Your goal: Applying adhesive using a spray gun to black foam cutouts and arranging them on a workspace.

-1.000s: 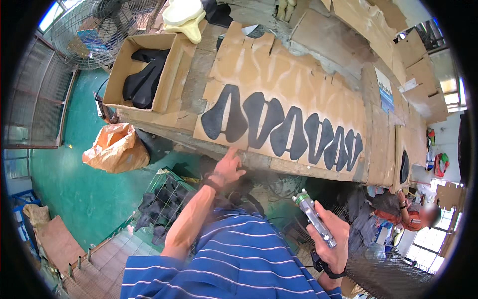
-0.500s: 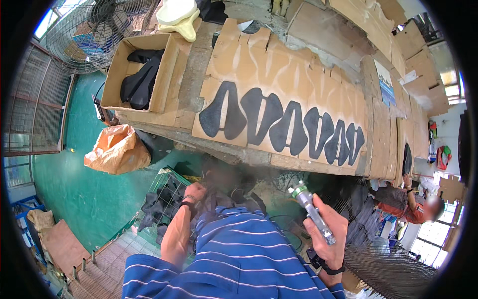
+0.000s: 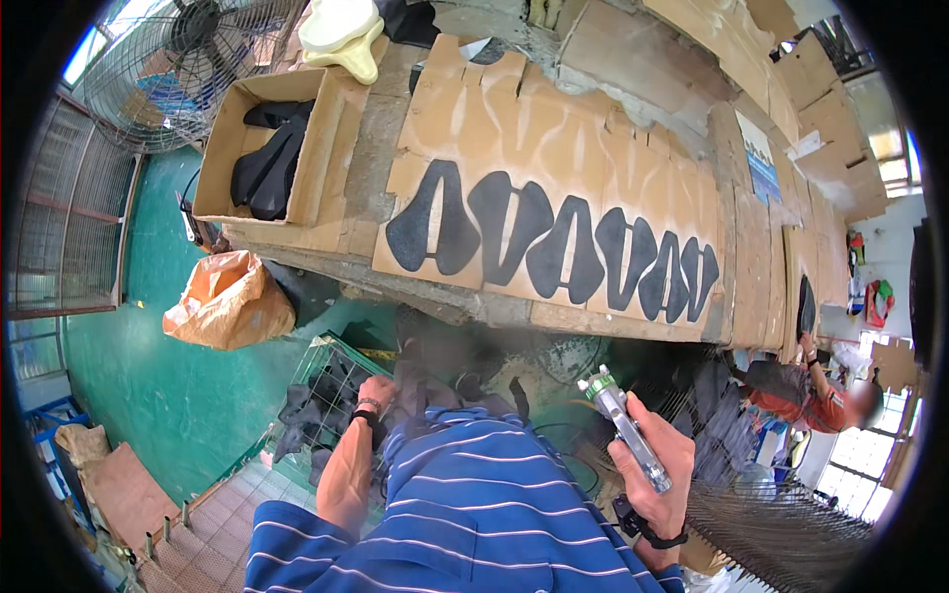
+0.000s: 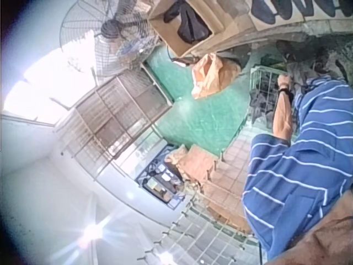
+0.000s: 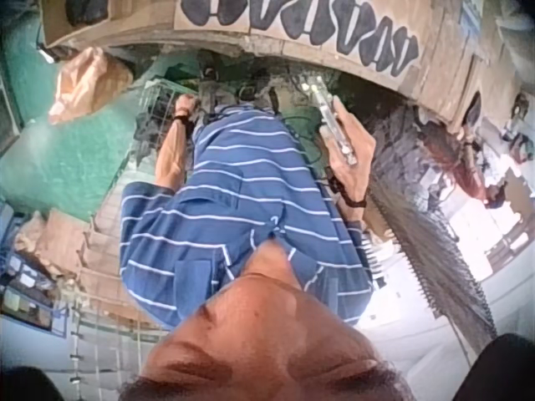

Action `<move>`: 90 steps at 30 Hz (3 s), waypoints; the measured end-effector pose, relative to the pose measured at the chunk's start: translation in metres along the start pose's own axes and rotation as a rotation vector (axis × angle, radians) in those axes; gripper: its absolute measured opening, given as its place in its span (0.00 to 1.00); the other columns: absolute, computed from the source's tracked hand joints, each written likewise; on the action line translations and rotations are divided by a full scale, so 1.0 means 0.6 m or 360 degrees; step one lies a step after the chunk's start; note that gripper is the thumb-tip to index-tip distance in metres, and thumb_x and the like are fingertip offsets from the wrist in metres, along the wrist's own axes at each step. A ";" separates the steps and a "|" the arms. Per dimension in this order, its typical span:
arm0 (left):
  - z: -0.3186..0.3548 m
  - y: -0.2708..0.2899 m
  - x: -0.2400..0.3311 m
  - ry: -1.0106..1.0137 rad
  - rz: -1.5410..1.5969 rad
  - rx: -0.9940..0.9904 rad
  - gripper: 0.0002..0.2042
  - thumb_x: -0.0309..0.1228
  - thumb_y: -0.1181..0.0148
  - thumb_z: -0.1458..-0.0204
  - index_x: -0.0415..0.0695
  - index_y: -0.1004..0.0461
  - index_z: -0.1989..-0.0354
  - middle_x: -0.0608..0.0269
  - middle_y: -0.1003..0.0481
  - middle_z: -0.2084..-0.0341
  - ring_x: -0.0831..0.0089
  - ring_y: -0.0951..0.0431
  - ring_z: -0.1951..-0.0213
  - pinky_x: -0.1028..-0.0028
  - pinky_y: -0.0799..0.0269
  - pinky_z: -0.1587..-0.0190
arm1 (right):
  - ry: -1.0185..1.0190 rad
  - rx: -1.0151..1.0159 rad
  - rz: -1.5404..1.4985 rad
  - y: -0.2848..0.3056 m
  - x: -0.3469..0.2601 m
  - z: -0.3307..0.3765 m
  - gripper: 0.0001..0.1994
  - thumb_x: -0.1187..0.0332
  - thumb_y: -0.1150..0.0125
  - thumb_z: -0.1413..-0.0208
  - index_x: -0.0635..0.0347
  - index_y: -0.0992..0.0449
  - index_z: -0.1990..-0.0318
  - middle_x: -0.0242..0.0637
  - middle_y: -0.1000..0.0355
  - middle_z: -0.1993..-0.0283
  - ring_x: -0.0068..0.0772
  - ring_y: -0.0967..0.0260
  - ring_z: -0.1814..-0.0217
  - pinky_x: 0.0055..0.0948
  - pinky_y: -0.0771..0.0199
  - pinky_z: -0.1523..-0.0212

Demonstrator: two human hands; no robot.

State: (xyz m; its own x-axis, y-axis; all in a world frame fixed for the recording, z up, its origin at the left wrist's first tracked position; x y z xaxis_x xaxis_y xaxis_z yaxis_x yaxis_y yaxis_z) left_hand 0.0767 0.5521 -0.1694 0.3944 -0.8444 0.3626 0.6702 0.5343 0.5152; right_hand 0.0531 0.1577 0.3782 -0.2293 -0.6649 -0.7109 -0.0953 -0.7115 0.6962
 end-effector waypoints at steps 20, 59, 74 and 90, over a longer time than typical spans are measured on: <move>-0.013 -0.008 0.016 -0.0016 0.0091 0.0046 0.14 0.43 0.32 0.51 0.46 0.14 0.63 0.52 0.15 0.64 0.55 0.14 0.57 0.60 0.21 0.52 | 0.0042 -0.0347 -0.0086 -0.004 0.025 0.024 0.35 0.83 0.38 0.60 0.66 0.24 0.36 0.51 0.22 0.62 0.48 0.21 0.65 0.32 0.24 0.63; -0.026 0.010 0.033 -0.0096 0.0081 0.0099 0.13 0.42 0.32 0.50 0.48 0.13 0.62 0.51 0.15 0.65 0.54 0.14 0.58 0.59 0.20 0.54 | -0.0017 0.0001 -0.0093 -0.007 0.009 -0.018 0.28 0.79 0.31 0.52 0.73 0.24 0.40 0.47 0.22 0.64 0.37 0.25 0.67 0.28 0.26 0.62; -0.019 0.002 0.016 -0.0078 0.0114 0.0090 0.15 0.43 0.33 0.51 0.46 0.14 0.62 0.51 0.15 0.64 0.53 0.15 0.57 0.59 0.20 0.52 | 0.0030 -0.0259 -0.0122 -0.025 -0.004 -0.018 0.31 0.81 0.29 0.58 0.69 0.23 0.40 0.51 0.21 0.63 0.47 0.22 0.66 0.32 0.24 0.61; -0.011 0.002 0.016 -0.0055 0.0043 0.0052 0.15 0.45 0.35 0.50 0.48 0.13 0.62 0.50 0.15 0.63 0.51 0.15 0.56 0.58 0.20 0.50 | 0.0071 -0.0440 -0.0211 -0.036 0.016 0.019 0.37 0.76 0.37 0.62 0.67 0.26 0.35 0.50 0.22 0.61 0.48 0.23 0.66 0.33 0.24 0.63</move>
State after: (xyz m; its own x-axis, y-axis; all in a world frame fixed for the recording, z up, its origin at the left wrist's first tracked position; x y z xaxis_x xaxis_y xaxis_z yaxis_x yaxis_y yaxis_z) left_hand 0.0855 0.5445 -0.1701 0.3899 -0.8280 0.4029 0.6386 0.5584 0.5296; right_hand 0.0416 0.1691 0.3575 -0.1889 -0.5672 -0.8016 0.1468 -0.8235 0.5480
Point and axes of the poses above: each hand's wrist, its own z-axis away from the middle knuckle, its own y-axis out of the back of the hand, x = y × z, the point moved 7 cm from there along -z, towards the middle knuckle
